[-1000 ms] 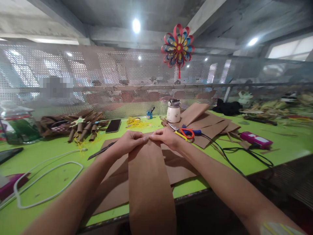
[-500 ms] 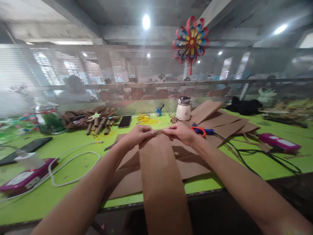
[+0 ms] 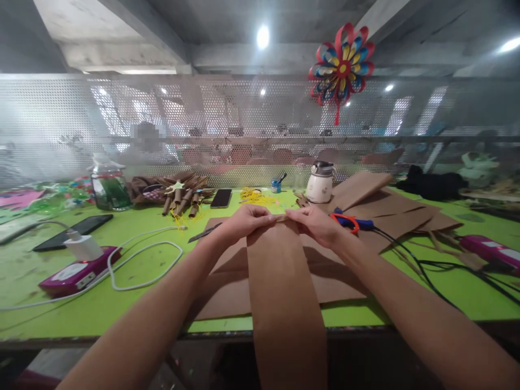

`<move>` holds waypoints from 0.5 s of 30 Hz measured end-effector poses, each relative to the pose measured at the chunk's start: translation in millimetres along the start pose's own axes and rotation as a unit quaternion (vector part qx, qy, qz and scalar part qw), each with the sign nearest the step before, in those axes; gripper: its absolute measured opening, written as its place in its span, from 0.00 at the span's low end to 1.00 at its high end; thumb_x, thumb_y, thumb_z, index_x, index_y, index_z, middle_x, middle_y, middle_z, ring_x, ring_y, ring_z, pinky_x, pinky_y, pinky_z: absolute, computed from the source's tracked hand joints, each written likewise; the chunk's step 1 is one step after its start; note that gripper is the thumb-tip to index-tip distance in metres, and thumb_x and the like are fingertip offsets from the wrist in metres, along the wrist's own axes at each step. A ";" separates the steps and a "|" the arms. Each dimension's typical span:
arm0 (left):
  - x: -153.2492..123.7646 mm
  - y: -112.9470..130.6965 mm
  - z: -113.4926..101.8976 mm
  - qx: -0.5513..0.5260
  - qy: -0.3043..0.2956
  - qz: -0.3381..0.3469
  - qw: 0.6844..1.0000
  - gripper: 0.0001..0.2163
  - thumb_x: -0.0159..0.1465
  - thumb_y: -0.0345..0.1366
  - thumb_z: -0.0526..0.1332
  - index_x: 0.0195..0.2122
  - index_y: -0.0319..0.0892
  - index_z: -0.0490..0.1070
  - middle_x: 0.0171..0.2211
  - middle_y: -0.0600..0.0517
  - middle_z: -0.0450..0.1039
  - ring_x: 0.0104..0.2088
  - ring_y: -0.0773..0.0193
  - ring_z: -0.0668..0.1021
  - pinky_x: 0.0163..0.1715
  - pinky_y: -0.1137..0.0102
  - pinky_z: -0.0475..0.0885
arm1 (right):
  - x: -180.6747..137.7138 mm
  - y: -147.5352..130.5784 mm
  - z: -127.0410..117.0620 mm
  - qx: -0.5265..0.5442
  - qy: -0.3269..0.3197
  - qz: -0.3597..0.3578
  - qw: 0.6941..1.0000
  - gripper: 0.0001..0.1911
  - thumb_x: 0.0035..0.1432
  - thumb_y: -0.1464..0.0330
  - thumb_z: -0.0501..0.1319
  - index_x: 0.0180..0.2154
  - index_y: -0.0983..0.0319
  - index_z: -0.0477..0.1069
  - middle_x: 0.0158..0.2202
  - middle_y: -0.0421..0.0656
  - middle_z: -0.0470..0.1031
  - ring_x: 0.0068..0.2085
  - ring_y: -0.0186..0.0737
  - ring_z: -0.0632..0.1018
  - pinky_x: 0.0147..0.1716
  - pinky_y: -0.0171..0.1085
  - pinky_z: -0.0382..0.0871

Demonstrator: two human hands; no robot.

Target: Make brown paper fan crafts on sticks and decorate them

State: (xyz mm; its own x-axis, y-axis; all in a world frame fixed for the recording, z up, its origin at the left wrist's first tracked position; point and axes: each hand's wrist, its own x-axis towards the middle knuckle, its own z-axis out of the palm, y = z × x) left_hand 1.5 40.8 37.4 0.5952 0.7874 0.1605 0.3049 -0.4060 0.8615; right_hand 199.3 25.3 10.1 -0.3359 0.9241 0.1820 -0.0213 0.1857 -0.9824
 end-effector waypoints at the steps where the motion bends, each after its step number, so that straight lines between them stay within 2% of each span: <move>1: 0.1 -0.3 0.5 -0.003 0.002 -0.001 1.000 0.15 0.55 0.46 0.61 0.21 0.38 0.66 0.14 0.58 0.58 0.15 0.75 0.58 0.16 0.76 0.48 | -0.8 -0.9 1.6 0.005 0.002 0.006 1.000 0.20 0.44 0.54 0.65 0.25 0.66 0.74 0.22 0.41 0.71 0.24 0.32 0.67 0.26 0.35 0.61; 7: -1.8 2.3 2.7 -0.011 -0.013 -0.005 1.000 0.16 0.56 0.46 0.60 0.20 0.38 0.65 0.12 0.59 0.57 0.12 0.76 0.58 0.14 0.76 0.47 | -0.7 -0.6 2.2 -0.013 0.035 -0.009 0.999 0.17 0.41 0.57 0.67 0.18 0.66 0.71 0.16 0.36 0.63 0.20 0.28 0.60 0.22 0.34 0.53; 15: -3.9 8.3 4.9 -0.027 0.003 -0.020 0.999 0.15 0.55 0.44 0.62 0.20 0.38 0.65 0.10 0.60 0.57 0.11 0.76 0.58 0.13 0.76 0.47 | 3.8 8.1 -3.5 -0.081 0.060 -0.062 0.993 0.18 0.44 0.56 0.65 0.19 0.66 0.73 0.14 0.37 0.63 0.19 0.28 0.60 0.20 0.34 0.50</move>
State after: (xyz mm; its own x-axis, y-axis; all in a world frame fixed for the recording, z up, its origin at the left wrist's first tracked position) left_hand 5.3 32.1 41.5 0.5791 0.8050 0.1288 0.2868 -0.3490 0.8922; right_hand 201.2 31.5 2.9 -0.2254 0.9224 0.3137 0.1003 0.3422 -0.9343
